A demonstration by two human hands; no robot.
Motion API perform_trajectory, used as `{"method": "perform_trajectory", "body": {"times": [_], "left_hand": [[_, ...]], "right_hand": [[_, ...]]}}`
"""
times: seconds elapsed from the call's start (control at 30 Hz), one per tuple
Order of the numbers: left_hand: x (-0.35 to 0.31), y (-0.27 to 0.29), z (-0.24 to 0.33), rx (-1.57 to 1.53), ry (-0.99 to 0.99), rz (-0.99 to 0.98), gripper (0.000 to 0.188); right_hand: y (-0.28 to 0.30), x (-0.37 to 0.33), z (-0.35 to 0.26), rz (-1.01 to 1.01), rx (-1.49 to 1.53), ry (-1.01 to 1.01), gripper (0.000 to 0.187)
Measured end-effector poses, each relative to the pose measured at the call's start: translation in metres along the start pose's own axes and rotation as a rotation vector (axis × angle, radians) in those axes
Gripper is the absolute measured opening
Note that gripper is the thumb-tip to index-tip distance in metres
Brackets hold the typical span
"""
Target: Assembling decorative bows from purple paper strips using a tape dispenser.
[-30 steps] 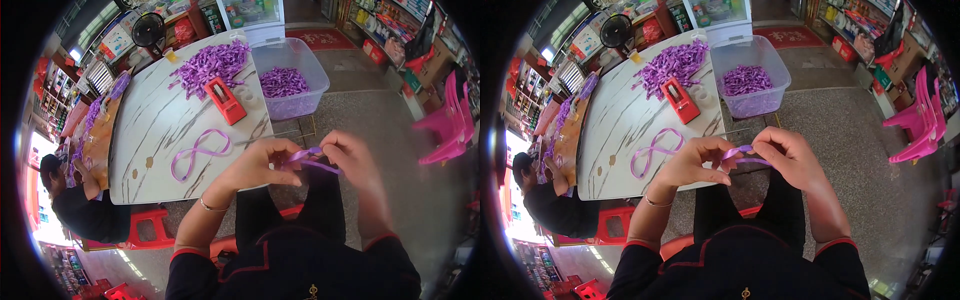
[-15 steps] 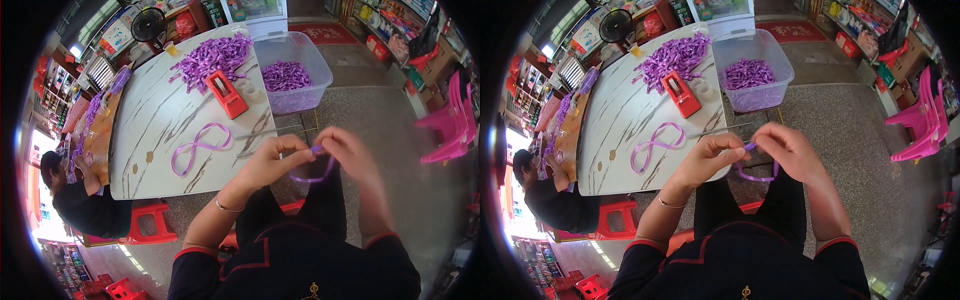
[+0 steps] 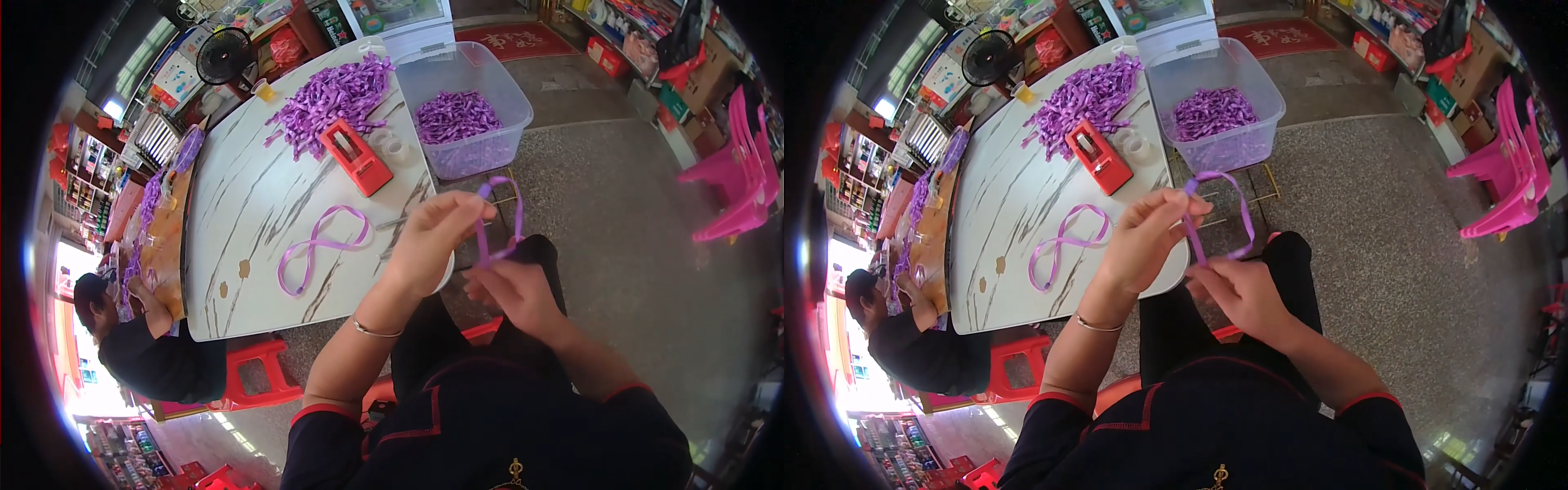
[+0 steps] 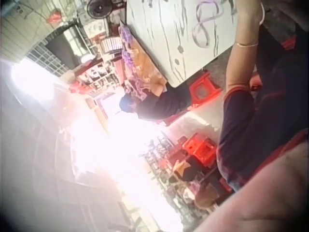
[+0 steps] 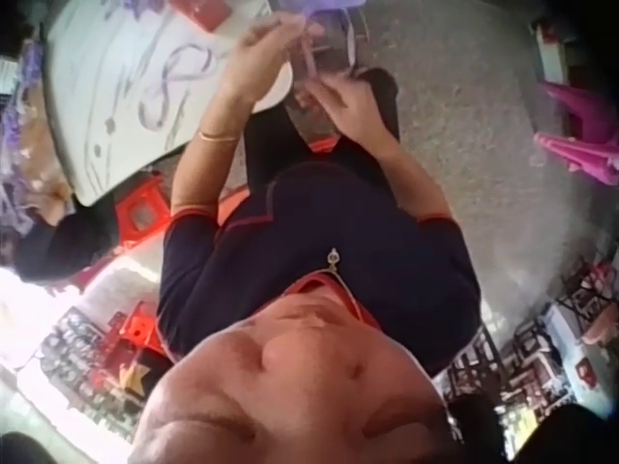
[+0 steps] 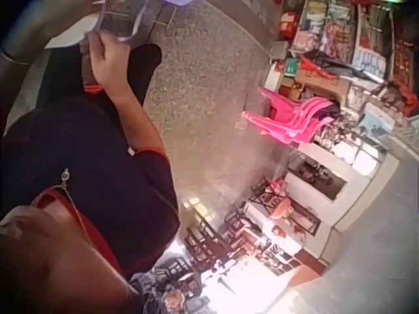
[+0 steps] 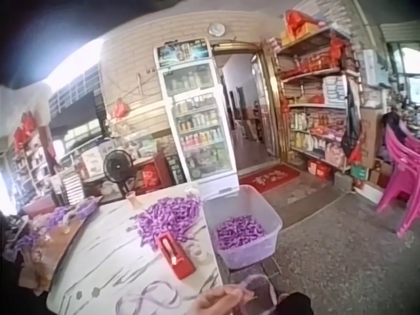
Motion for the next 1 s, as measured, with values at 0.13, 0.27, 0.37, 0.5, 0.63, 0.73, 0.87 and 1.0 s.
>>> {"method": "perform_trajectory", "body": {"times": [0.13,0.27,0.37,0.5,0.63,0.73,0.87,1.0], "left_hand": [[-0.004,0.005,0.013,-0.300,-0.043,0.007,0.016],[-0.012,0.024,0.022,-0.283,-0.071,0.025,0.020],[-0.019,0.036,0.015,-0.254,-0.023,0.036,0.021],[-0.030,0.046,-0.002,-0.181,0.112,0.055,0.020],[-0.042,0.049,-0.018,-0.029,0.280,-0.024,0.021],[-0.053,0.046,-0.024,0.019,0.379,-0.100,0.020],[-0.058,0.033,-0.032,-0.021,0.468,-0.253,0.017],[-0.054,0.018,-0.039,-0.022,0.516,-0.307,0.017]], "right_hand": [[0.010,-0.029,0.026,0.040,-0.475,-0.021,0.019],[0.031,-0.062,0.046,0.170,-0.886,0.124,0.015],[0.058,-0.077,0.057,0.148,-0.958,-0.164,0.018],[0.093,-0.080,0.049,0.245,-1.093,-0.114,0.021],[0.117,-0.076,0.034,0.249,-1.173,-0.178,0.023],[0.121,-0.071,0.015,0.317,-1.134,-0.072,0.025],[0.123,-0.061,0.023,0.159,-0.977,-0.071,0.032],[0.093,-0.043,0.008,0.055,-0.820,-0.083,0.043]]}}
Point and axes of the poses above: each hand's wrist, its own x-axis towards the middle knuckle, its own y-axis out of the back of the hand, z = x × y, the point moved 7 cm from there along x, towards the middle knuckle, and after that the axes turned 9 degrees about -z, right-handed, at the moved point
